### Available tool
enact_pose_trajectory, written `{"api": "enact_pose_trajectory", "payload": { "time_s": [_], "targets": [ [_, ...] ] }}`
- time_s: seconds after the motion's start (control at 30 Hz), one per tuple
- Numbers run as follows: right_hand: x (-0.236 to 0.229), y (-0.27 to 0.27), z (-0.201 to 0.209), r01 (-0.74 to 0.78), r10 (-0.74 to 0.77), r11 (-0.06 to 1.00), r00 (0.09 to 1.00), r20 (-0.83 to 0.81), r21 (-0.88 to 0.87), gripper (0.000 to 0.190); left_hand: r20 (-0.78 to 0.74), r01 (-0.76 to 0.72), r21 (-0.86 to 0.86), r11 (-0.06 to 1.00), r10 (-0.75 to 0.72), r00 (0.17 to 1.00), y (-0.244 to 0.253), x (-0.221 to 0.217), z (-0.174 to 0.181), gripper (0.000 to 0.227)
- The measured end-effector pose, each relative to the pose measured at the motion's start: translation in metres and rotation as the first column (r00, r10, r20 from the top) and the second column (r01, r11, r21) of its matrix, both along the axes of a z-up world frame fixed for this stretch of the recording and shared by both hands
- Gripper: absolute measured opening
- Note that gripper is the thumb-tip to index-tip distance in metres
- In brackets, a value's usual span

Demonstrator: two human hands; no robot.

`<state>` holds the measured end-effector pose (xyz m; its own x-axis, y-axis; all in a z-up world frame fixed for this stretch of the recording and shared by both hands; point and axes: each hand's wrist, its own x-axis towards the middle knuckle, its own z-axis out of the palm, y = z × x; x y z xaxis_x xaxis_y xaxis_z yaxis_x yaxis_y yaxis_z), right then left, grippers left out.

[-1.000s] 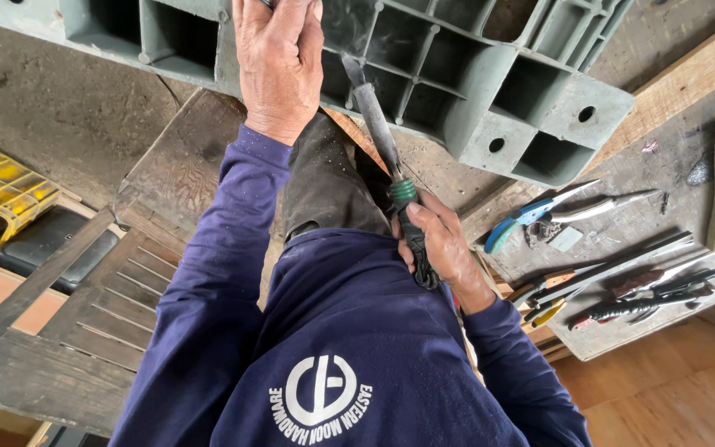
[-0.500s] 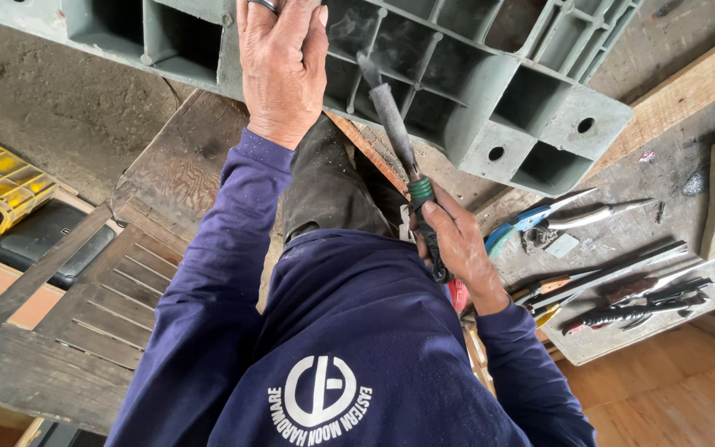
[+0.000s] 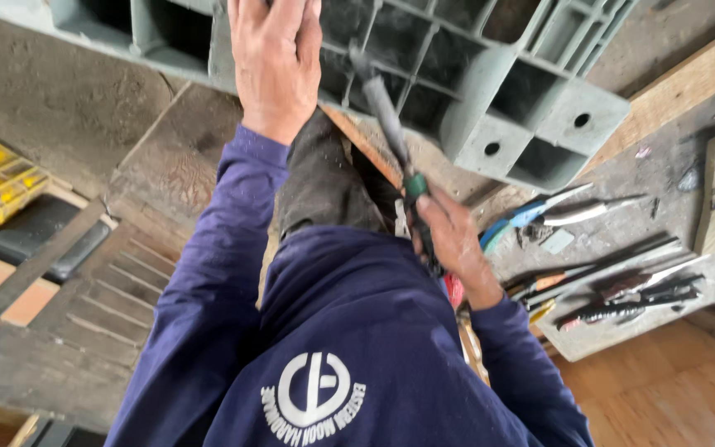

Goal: The person uses a red heat gun and a metal scraper to soften and remove portions of a green plastic pallet, then applies a wood chisel to trim the edges of the plastic.

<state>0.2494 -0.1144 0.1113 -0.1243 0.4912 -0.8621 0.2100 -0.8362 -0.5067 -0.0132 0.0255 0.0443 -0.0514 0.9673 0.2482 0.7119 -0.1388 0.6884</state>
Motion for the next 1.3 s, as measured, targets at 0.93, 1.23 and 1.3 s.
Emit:
{"api": "enact_pose_trajectory", "payload": {
  "time_s": [0.93, 1.23, 1.3],
  "targets": [
    [-0.006, 0.038, 0.024, 0.346, -0.735, 0.660, 0.479, -0.480, -0.666, 0.048, -0.039, 0.069, -0.068, 0.995, -0.072, 0.997, 0.011, 0.000, 0.000, 0.031],
    [-0.002, 0.041, 0.038, 0.316, -0.749, 0.644, 0.446, -0.490, -0.697, 0.050, -0.121, 0.091, -0.069, 0.993, -0.099, 0.988, 0.013, -0.002, -0.003, 0.031],
    [0.002, 0.044, 0.043, 0.311, -0.738, 0.649, 0.479, -0.475, -0.694, 0.052, -0.084, 0.084, -0.088, 0.993, -0.091, 0.992, 0.013, -0.001, -0.003, 0.031]
  ]
}}
